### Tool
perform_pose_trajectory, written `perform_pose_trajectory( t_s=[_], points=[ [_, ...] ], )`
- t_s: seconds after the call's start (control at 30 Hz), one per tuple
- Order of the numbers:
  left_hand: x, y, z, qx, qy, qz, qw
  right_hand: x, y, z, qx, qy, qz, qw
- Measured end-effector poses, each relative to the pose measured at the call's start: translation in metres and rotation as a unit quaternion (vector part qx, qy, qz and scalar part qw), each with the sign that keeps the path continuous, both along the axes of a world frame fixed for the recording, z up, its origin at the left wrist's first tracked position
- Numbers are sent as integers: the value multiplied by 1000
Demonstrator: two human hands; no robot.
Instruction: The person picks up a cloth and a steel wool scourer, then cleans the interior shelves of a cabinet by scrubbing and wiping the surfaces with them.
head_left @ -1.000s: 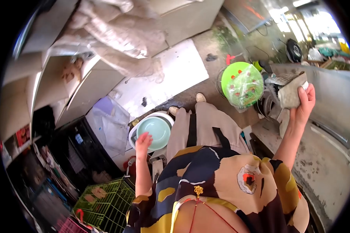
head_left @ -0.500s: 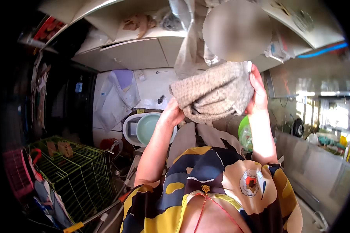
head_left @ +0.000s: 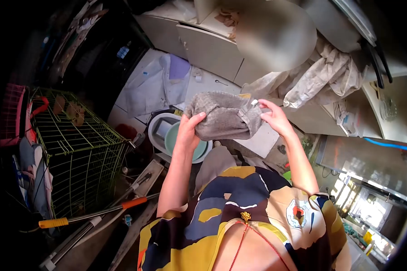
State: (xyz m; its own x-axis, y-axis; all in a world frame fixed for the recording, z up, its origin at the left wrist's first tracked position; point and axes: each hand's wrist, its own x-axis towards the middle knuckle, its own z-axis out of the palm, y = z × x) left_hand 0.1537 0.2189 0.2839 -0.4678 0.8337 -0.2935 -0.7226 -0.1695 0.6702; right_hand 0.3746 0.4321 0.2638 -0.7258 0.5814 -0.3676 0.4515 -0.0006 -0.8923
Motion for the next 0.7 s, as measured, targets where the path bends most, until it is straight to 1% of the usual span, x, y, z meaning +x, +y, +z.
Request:
perform_pose_trajectory(
  t_s=[0.07, 0.1, 0.17, 0.2, 0.23, 0.27, 0.3, 0.33, 0.37, 0.4, 0.47, 0.5, 0.53, 0.57, 0.6, 0.67, 0.7],
  points=[
    [11, -1, 4, 15, -66, 7, 998, -12, -11, -25, 56, -18, 67, 996],
    [14, -4, -6, -7, -58, -12, 998, -23, -25, -23, -1, -16, 74, 997],
    [23, -12, -24, -37, -58, -20, 997, -45, -49, -26, -164, -19, 89, 982],
    [26, -18, -30, -58, -67, -24, 996, -53, -61, -38, -199, -40, 112, 973],
    [27, -23, -34, -65, -75, -21, 995, -57, -73, -57, -226, -36, 132, 965],
    [28, -30, -39, -73, -95, 10, 993, -58, -87, -84, -220, 32, 153, 963],
    [28, -38, -43, -80, -114, 41, 989, -60, -91, -90, -218, -30, 198, 955],
    [26, -46, -46, -88, -120, 46, 988, -63, -92, -97, -213, -90, 244, 942],
    [21, -54, -48, -90, -133, 79, 984, -61, -94, -115, -253, -96, 246, 931],
    [19, -62, -49, -93, -147, 112, 978, -58, -93, -131, -262, -102, 250, 927],
    [14, -77, -54, -138, -140, 159, 968, -59, -85, -168, -307, -135, 189, 923],
    [14, -82, -58, -143, -138, 183, 963, -58, -77, -197, -268, -182, 179, 929],
    [17, -88, -64, -166, -141, 201, 955, -54, -68, -234, -275, -188, 183, 925],
    [22, -100, -77, -203, -149, 208, 945, -51, -57, -276, -155, -176, 237, 943],
    [27, -105, -85, -210, -153, 230, 938, -52, -44, -316, -33, -158, 288, 944],
    [42, -112, -102, -231, -174, 272, 918, -56, -22, -380, 44, -226, 280, 932],
    [51, -114, -112, -243, -189, 290, 906, -68, -11, -394, 80, -282, 305, 906]
  ],
)
